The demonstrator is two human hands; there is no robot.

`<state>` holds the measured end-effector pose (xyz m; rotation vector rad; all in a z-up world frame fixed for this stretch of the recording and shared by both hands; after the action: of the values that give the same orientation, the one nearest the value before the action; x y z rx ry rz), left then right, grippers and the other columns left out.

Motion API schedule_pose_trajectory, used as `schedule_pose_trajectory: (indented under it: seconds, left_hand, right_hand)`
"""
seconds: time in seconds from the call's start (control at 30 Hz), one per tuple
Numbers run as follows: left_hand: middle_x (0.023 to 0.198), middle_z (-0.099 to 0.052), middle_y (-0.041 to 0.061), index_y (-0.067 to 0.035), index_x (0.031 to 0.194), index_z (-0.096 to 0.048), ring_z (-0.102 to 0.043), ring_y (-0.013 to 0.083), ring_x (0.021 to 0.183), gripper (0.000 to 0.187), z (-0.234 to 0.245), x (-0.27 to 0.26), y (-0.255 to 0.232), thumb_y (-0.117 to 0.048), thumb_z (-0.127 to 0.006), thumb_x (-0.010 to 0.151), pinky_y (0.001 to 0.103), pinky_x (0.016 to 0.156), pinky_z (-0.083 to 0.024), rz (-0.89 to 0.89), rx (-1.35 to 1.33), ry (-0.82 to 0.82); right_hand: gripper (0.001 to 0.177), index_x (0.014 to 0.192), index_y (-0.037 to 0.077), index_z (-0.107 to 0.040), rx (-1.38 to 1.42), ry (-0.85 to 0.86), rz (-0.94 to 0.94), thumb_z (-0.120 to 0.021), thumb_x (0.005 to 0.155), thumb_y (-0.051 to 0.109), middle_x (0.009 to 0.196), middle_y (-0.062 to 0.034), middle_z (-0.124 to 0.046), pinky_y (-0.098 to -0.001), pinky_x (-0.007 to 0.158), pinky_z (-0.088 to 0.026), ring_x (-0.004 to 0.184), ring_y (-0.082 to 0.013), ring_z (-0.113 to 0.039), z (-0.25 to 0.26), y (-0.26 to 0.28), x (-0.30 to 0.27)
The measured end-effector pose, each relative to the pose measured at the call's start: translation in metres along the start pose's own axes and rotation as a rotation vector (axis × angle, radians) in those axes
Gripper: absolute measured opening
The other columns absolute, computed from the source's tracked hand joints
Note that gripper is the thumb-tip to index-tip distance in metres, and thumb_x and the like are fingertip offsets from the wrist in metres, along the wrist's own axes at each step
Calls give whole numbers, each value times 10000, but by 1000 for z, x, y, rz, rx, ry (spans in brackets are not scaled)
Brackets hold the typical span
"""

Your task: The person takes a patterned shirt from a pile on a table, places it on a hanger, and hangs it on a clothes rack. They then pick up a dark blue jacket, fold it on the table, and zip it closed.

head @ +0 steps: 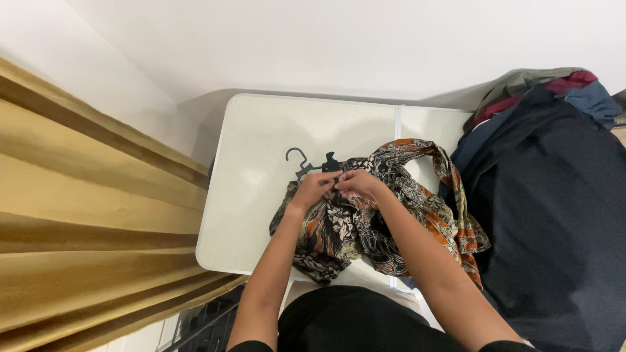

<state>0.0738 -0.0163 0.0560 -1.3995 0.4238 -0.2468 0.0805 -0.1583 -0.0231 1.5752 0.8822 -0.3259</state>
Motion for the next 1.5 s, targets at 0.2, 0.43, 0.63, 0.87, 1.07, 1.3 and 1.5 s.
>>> schedule_pose_trajectory:
  seconds: [0.2, 0.43, 0.63, 0.87, 1.07, 1.3, 1.5]
  left_hand:
    - [869, -784, 76, -81, 966, -804, -739, 163, 689, 132, 4, 3, -25, -47, -683, 926, 292, 631, -591, -168, 182, -34]
    - [930, -753, 129, -29, 994, -758, -737, 288, 820, 141, 1, -22, -56, -13, -714, 861, 338, 718, -565, -504, 367, -307]
    - [979, -753, 133, 10, 980, -726, -744, 269, 834, 143, -1, -39, -40, -39, -729, 846, 339, 742, -587, -362, 226, -368]
    - [1050, -760, 111, -42, 1160, -613, -747, 241, 871, 310, 3, -37, 7, -125, -751, 895, 357, 771, -583, -70, 256, -416]
    - [1299, -703, 142, -100, 1341, -604, -722, 296, 955, 391, 1, -46, -14, -53, -675, 959, 413, 834, -567, -213, 478, -287]
    - [1422, -524, 175, -109, 1452, -461, -676, 331, 988, 827, 88, -52, 17, -270, -877, 755, 442, 843, -536, 264, 664, -487]
    - [1027, -768, 111, -108, 1017, -788, -713, 326, 955, 209, 145, -54, 54, -180, -765, 823, 426, 823, -558, 344, 623, -645]
  right_hand:
    - [107, 1011, -23, -629, 246, 15, 77, -671, 924, 22, 925, -117, -686, -272, 784, -598, 808, -173, -666, -8, 6, -20]
    - [107, 968, 66, -608, 269, 87, 17, -593, 998, 167, 955, -68, -663, -356, 792, -547, 853, -180, -647, 8, -5, 3]
    - [122, 958, 69, -576, 172, 13, -5, -591, 1028, 168, 937, -55, -623, -345, 770, -548, 834, -174, -613, 20, -27, 21]
    - [277, 1135, -6, -718, -338, -179, 73, -682, 952, 198, 956, -116, -712, -362, 619, -470, 703, -209, -583, 8, -10, 7]
    - [435, 1100, -27, -736, -636, -551, 344, -826, 916, 356, 916, -80, -719, -310, 724, -531, 778, -141, -666, 27, 30, 43]
    - [312, 1030, 17, -752, -515, -558, 352, -692, 890, 290, 960, -143, -772, -376, 750, -554, 834, -235, -701, 36, 10, 81]
    - [585, 1020, -8, -740, -758, -623, 308, -747, 847, 550, 940, -145, -744, -404, 838, -554, 903, -273, -712, 8, 30, 72]
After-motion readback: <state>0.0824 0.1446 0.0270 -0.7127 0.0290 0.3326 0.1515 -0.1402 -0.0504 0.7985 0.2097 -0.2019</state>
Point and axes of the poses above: each hand's wrist, its own x-axis towards the middle knuckle, its own z-axis out of the back of the hand, y = z × x, the point moved 9 cm from there along x, towards the middle knuckle
